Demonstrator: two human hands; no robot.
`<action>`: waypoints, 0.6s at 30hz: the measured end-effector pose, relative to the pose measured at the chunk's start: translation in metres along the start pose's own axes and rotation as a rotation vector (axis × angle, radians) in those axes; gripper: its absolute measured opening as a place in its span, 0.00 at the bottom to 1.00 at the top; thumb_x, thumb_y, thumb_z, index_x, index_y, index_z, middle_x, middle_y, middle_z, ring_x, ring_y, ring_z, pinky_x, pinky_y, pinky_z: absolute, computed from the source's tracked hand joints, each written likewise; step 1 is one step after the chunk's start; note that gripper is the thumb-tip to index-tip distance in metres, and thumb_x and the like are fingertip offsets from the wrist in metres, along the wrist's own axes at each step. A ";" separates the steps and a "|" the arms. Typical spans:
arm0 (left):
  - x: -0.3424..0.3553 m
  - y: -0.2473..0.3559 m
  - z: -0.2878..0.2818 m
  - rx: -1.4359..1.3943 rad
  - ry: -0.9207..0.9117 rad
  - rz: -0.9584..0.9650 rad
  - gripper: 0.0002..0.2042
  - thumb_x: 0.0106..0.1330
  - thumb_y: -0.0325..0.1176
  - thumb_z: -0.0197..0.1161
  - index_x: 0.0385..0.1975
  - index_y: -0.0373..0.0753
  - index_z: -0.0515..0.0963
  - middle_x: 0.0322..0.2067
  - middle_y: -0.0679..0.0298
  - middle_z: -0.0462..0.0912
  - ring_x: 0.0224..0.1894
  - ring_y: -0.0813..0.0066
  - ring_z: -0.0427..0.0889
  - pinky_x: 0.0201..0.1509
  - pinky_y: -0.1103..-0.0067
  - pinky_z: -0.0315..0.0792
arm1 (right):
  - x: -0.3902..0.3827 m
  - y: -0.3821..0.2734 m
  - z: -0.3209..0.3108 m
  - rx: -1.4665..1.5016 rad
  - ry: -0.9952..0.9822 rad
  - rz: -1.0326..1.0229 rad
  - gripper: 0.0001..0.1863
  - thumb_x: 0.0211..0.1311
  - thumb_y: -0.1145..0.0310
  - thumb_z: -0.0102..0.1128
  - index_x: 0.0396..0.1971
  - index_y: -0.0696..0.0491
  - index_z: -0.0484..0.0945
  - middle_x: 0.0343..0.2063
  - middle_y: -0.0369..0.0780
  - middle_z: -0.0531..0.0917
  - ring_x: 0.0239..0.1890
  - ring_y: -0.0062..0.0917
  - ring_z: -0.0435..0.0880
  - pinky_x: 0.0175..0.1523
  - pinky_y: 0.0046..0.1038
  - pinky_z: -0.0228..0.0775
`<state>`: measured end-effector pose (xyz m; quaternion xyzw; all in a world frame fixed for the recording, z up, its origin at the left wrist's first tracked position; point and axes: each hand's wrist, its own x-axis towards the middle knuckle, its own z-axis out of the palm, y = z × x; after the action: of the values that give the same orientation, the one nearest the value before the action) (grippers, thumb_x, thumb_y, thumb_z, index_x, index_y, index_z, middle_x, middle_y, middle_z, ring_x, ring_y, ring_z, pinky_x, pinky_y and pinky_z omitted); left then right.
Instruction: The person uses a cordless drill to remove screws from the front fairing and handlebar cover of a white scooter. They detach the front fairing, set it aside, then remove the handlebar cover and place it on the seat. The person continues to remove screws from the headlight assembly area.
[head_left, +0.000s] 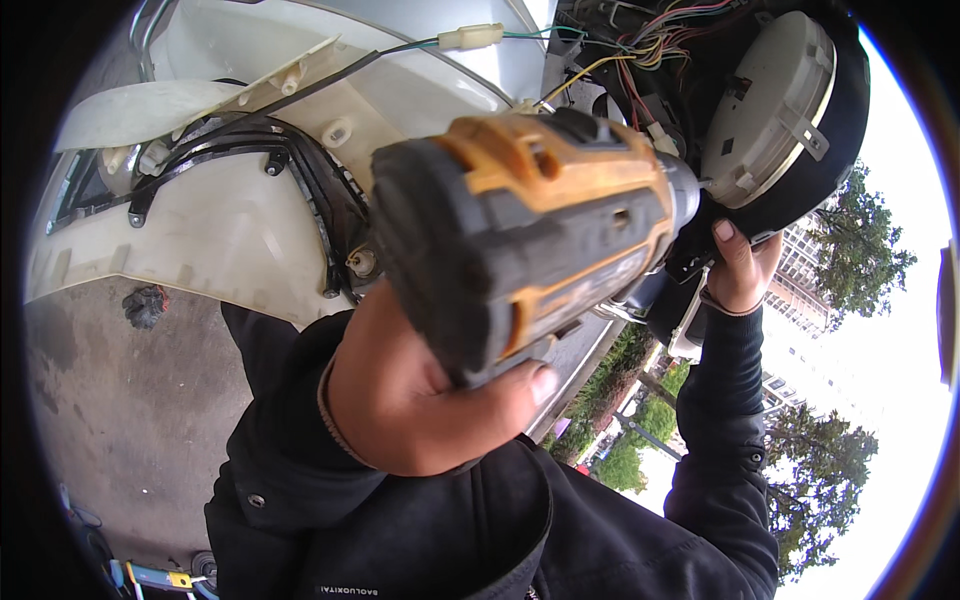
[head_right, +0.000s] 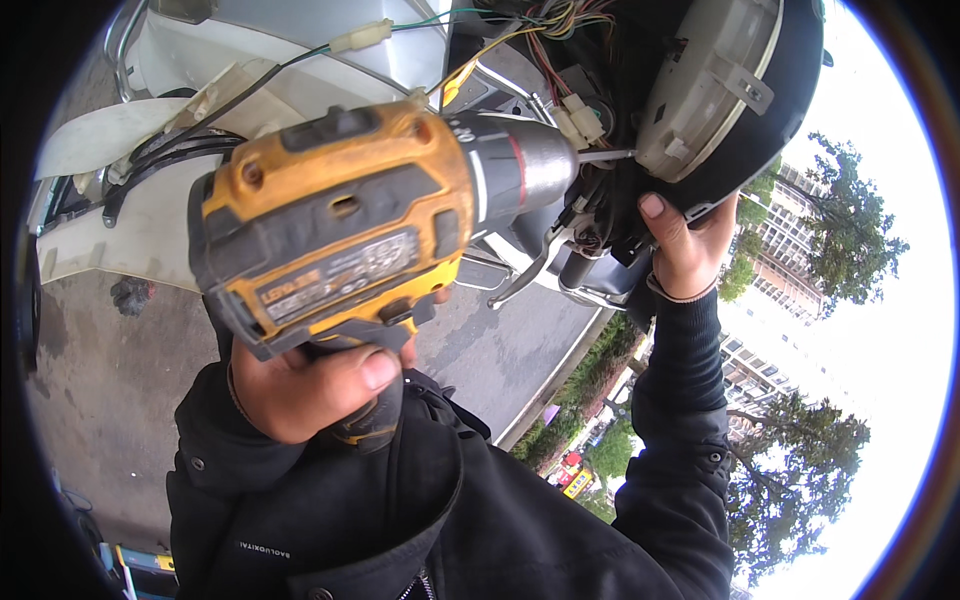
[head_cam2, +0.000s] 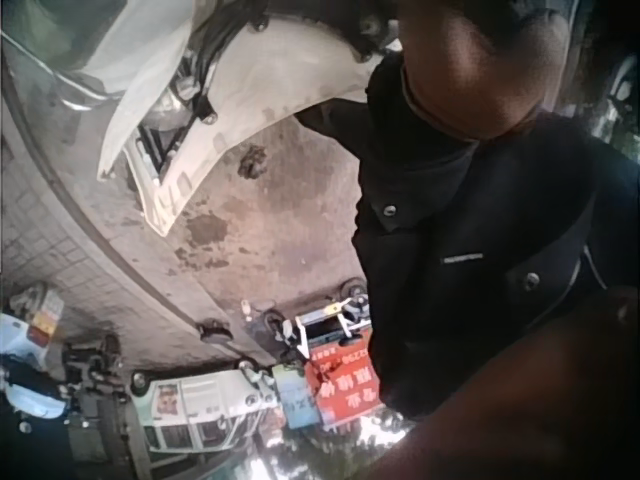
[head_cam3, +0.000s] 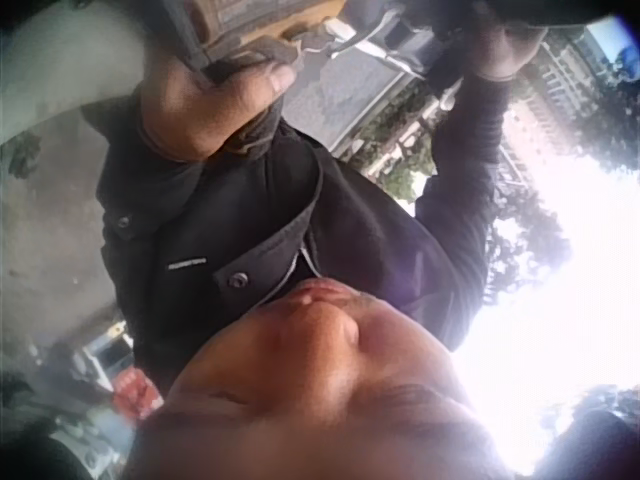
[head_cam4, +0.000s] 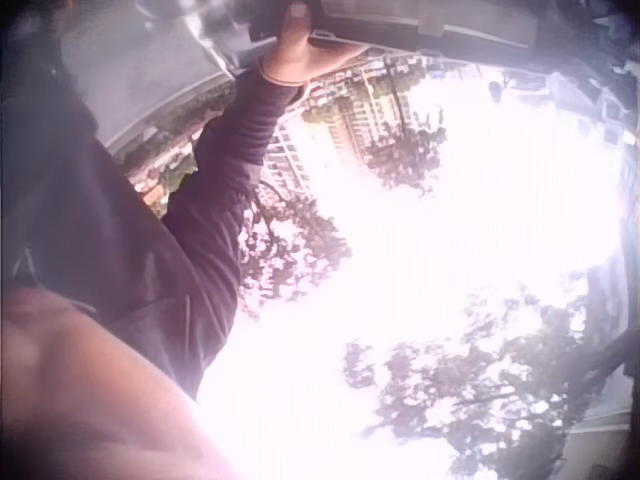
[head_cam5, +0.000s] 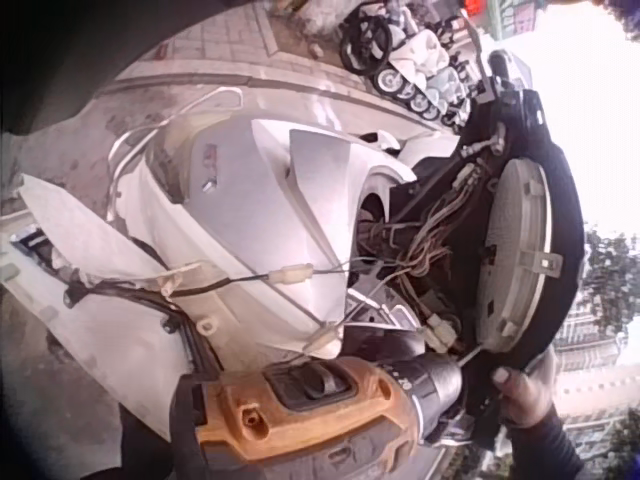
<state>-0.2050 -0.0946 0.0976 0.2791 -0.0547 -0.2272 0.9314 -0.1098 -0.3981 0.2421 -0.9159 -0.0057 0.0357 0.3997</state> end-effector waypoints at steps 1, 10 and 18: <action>-0.009 -0.001 -0.001 -0.046 0.028 -0.106 0.27 0.57 0.29 0.64 0.58 0.30 0.69 0.50 0.51 0.79 0.43 0.71 0.82 0.49 0.76 0.77 | 0.000 -0.001 0.001 -0.185 -0.059 -0.030 0.37 0.49 0.69 0.73 0.59 0.61 0.65 0.50 0.44 0.80 0.51 0.31 0.80 0.61 0.32 0.68; -0.072 -0.040 -0.004 -0.162 0.199 -0.302 0.29 0.55 0.34 0.66 0.57 0.31 0.68 0.48 0.49 0.78 0.39 0.70 0.83 0.45 0.75 0.79 | -0.015 -0.001 -0.015 -0.721 -0.234 0.061 0.34 0.49 0.74 0.69 0.59 0.60 0.67 0.50 0.46 0.81 0.52 0.33 0.82 0.59 0.31 0.70; -0.093 -0.068 -0.009 -0.223 0.245 -0.244 0.29 0.55 0.31 0.64 0.58 0.30 0.67 0.49 0.47 0.78 0.39 0.69 0.82 0.45 0.75 0.79 | -0.024 0.026 -0.036 -0.366 -0.123 0.106 0.35 0.46 0.84 0.62 0.60 0.62 0.68 0.52 0.42 0.80 0.54 0.26 0.80 0.62 0.27 0.68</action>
<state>-0.3126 -0.0981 0.0557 0.2046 0.1189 -0.3072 0.9217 -0.1317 -0.4430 0.2496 -0.9684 0.0119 0.1108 0.2231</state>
